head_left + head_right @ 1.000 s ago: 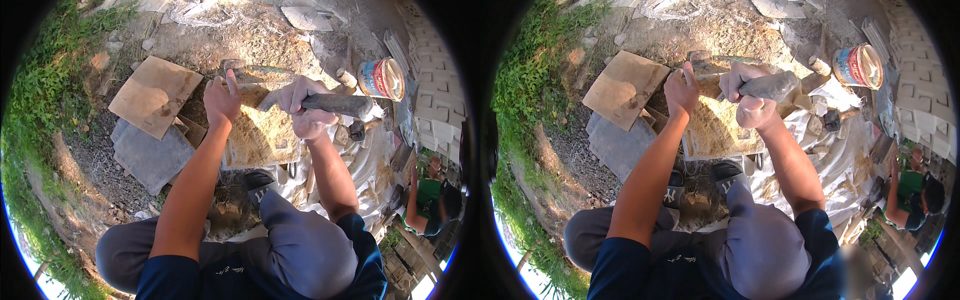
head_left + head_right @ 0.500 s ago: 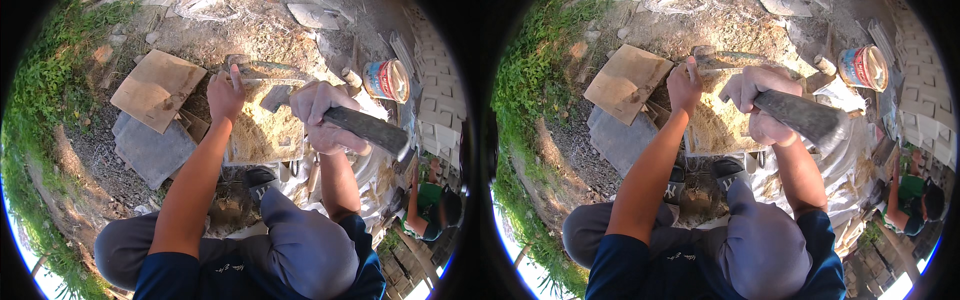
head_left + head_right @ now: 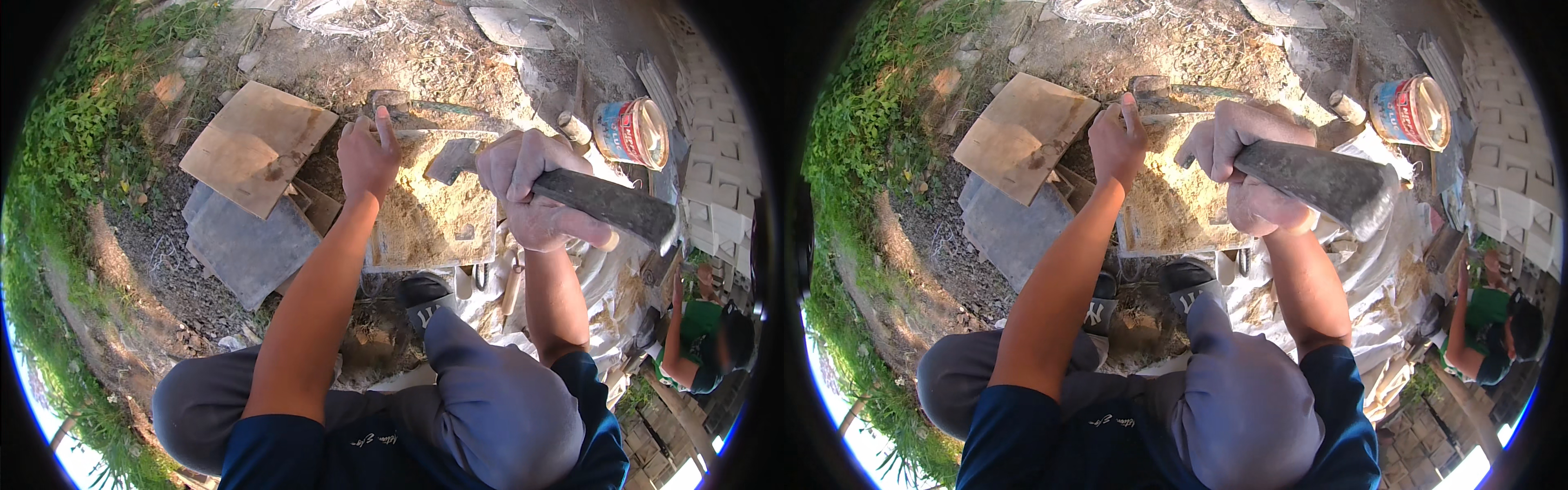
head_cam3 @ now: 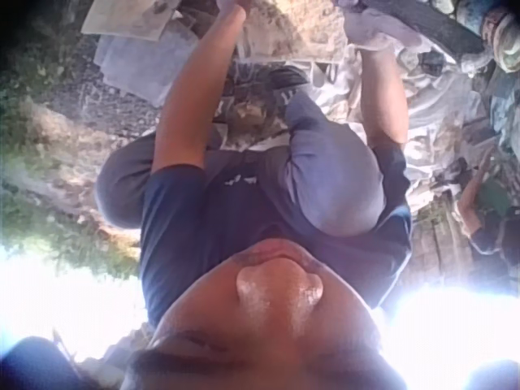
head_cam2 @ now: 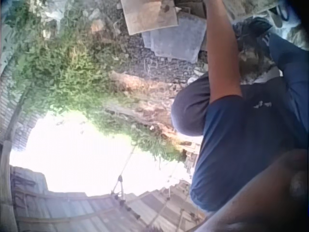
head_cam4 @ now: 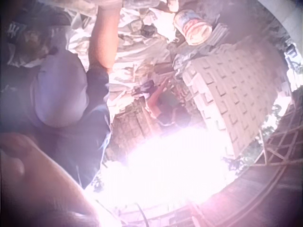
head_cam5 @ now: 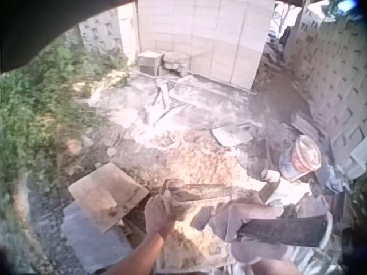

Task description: The person shapes a stone block by hitting its edges with a hammer while holding it in a tray of sand. They turn the stone multiple times to work on different sides and wipe away debris by hand.

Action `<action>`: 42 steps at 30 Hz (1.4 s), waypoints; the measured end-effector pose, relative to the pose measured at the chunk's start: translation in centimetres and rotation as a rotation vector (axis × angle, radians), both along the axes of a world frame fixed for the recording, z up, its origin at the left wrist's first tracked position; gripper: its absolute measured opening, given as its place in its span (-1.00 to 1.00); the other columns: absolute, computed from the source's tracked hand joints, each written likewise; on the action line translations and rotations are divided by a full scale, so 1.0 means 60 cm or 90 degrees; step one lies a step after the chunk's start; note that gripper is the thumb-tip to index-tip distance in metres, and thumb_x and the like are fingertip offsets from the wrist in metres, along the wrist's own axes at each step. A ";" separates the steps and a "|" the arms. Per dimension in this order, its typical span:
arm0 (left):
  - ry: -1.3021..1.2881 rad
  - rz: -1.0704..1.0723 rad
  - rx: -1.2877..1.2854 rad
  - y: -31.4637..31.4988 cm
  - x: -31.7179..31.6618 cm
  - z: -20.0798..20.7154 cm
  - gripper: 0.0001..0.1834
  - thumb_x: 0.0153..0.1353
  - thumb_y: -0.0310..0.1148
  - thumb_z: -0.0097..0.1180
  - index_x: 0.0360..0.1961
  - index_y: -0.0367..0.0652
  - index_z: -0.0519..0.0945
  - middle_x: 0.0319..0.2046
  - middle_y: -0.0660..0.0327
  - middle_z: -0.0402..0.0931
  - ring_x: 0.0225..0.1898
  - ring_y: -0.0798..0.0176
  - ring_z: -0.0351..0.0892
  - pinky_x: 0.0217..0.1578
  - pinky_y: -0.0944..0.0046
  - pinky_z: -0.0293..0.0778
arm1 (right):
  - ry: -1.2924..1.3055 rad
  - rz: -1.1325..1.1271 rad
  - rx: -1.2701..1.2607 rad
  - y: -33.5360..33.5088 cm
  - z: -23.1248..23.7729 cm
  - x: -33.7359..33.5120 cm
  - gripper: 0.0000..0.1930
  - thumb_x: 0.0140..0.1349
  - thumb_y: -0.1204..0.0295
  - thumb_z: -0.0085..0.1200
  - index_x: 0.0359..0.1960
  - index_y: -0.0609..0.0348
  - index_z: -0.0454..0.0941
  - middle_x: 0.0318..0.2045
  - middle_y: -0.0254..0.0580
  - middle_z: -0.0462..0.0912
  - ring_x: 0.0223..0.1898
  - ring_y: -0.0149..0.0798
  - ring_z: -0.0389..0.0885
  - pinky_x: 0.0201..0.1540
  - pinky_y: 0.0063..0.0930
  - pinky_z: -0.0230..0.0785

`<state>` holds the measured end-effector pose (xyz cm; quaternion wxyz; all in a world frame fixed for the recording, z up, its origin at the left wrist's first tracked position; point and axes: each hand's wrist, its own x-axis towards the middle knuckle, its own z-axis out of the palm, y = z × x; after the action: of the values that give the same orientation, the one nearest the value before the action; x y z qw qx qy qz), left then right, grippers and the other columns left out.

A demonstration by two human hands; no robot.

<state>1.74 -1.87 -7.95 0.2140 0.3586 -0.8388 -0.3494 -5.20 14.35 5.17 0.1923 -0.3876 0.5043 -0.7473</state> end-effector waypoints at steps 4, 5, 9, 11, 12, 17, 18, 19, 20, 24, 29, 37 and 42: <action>-0.006 0.015 -0.011 0.003 -0.004 0.001 -0.40 0.46 -0.05 -0.18 -0.49 -0.45 0.48 -0.46 -0.30 0.48 -0.30 -0.37 0.47 -0.23 -0.18 0.36 | -0.061 -0.008 0.031 -0.005 -0.021 -0.004 -0.10 -0.15 -0.61 -0.15 -0.65 0.18 0.23 -0.73 -0.44 0.16 -0.71 -0.48 0.15 -0.65 -0.53 -0.02; 0.004 0.012 -0.021 0.001 -0.006 0.002 -0.39 0.46 -0.05 -0.18 -0.47 -0.46 0.50 -0.45 -0.30 0.49 -0.30 -0.37 0.48 -0.23 -0.18 0.37 | -0.084 -0.015 0.038 -0.006 -0.018 -0.019 -0.11 -0.12 -0.60 -0.14 -0.65 0.17 0.23 -0.74 -0.44 0.16 -0.70 -0.47 0.17 -0.65 -0.52 -0.03; -0.006 0.004 0.019 0.003 -0.008 0.010 -0.40 0.46 -0.06 -0.18 -0.42 -0.48 0.54 -0.44 -0.31 0.49 -0.30 -0.37 0.48 -0.22 -0.17 0.37 | 0.003 -0.014 -0.057 0.014 -0.001 -0.017 -0.11 -0.09 -0.61 -0.16 -0.69 0.16 0.22 -0.75 -0.41 0.17 -0.70 -0.47 0.19 -0.59 -0.47 0.22; -0.032 0.009 0.011 0.002 0.001 0.008 -0.40 0.46 -0.05 -0.20 -0.37 -0.48 0.54 -0.39 -0.29 0.50 -0.24 -0.35 0.50 -0.17 -0.16 0.40 | 0.019 -0.020 0.011 0.012 -0.023 -0.008 -0.10 -0.12 -0.63 -0.17 -0.69 0.15 0.22 -0.75 -0.40 0.18 -0.70 -0.46 0.22 -0.54 -0.41 0.37; -0.051 0.012 0.004 0.000 0.001 0.009 -0.41 0.47 -0.04 -0.21 -0.33 -0.47 0.54 -0.33 -0.28 0.51 -0.19 -0.32 0.51 -0.12 -0.15 0.43 | 0.019 -0.020 0.105 0.003 -0.026 -0.010 -0.09 -0.17 -0.65 -0.19 -0.69 0.14 0.23 -0.75 -0.41 0.18 -0.70 -0.45 0.24 -0.51 -0.36 0.46; -0.088 -0.020 0.045 -0.003 0.001 0.014 -0.40 0.47 -0.03 -0.22 -0.31 -0.48 0.54 -0.32 -0.29 0.51 -0.17 -0.32 0.51 -0.11 -0.14 0.43 | 0.022 -0.020 -0.023 0.011 -0.003 -0.013 -0.11 -0.08 -0.62 -0.21 -0.67 0.14 0.22 -0.74 -0.41 0.20 -0.69 -0.44 0.28 -0.62 -0.42 0.24; -0.062 -0.004 0.019 0.000 -0.001 0.007 -0.41 0.47 -0.04 -0.21 -0.32 -0.48 0.54 -0.34 -0.29 0.51 -0.18 -0.32 0.51 -0.11 -0.15 0.43 | 0.039 -0.013 -0.053 0.014 -0.010 -0.016 -0.12 -0.04 -0.60 -0.20 -0.67 0.15 0.22 -0.73 -0.41 0.20 -0.69 -0.44 0.28 -0.65 -0.44 0.17; -0.030 0.009 -0.007 0.002 -0.007 0.006 -0.41 0.47 -0.05 -0.20 -0.33 -0.47 0.54 -0.36 -0.28 0.51 -0.20 -0.32 0.51 -0.12 -0.15 0.42 | 0.064 -0.026 -0.006 0.005 -0.023 -0.013 -0.15 0.02 -0.55 -0.16 -0.67 0.15 0.20 -0.71 -0.38 0.21 -0.69 -0.44 0.27 -0.64 -0.44 0.18; -0.026 0.007 -0.005 0.002 -0.010 0.006 -0.41 0.47 -0.05 -0.20 -0.33 -0.47 0.54 -0.36 -0.28 0.51 -0.20 -0.32 0.51 -0.12 -0.15 0.42 | 0.089 -0.040 0.042 -0.005 -0.033 -0.013 -0.18 0.08 -0.49 -0.12 -0.67 0.16 0.19 -0.69 -0.36 0.21 -0.69 -0.45 0.25 -0.64 -0.44 0.19; -0.061 -0.013 0.041 0.000 -0.002 0.007 -0.43 0.46 -0.05 -0.16 -0.33 -0.48 0.55 -0.37 -0.28 0.50 -0.22 -0.32 0.51 -0.13 -0.16 0.42 | 0.034 0.008 -0.135 -0.019 -0.040 -0.019 -0.34 0.29 -0.18 0.03 -0.64 0.17 0.20 -0.62 -0.32 0.29 -0.68 -0.45 0.20 -0.66 -0.54 0.02; -0.052 -0.008 0.015 0.003 -0.011 0.008 -0.42 0.45 -0.05 -0.15 -0.32 -0.49 0.55 -0.38 -0.26 0.51 -0.25 -0.33 0.51 -0.14 -0.16 0.42 | 0.133 -0.141 -0.057 -0.035 -0.050 -0.026 -0.46 0.37 0.00 0.06 -0.55 0.25 0.34 -0.63 -0.35 0.32 -0.67 -0.48 0.24 -0.60 -0.58 0.11; -0.060 -0.007 0.016 0.001 0.003 0.009 -0.39 0.46 -0.03 -0.18 -0.30 -0.50 0.56 -0.32 -0.30 0.53 -0.21 -0.34 0.53 -0.12 -0.18 0.42 | 0.146 -0.204 -0.076 -0.053 -0.036 -0.025 -0.41 0.39 -0.04 -0.02 -0.58 0.28 0.29 -0.69 -0.38 0.24 -0.66 -0.49 0.27 -0.63 -0.57 0.02; -0.068 -0.007 0.029 -0.001 -0.005 0.006 -0.37 0.45 -0.02 -0.18 -0.20 -0.55 0.56 -0.25 -0.34 0.53 -0.14 -0.35 0.53 -0.06 -0.15 0.44 | 0.129 -0.131 -0.171 -0.019 -0.028 -0.048 -0.45 0.44 0.03 -0.05 -0.57 0.26 0.28 -0.64 -0.34 0.31 -0.64 -0.51 0.26 -0.65 -0.57 0.05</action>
<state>1.47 -1.90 -7.59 0.1587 0.3768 -0.8428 -0.3502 -8.10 13.19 3.52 0.0096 -0.4294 0.4537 -0.7808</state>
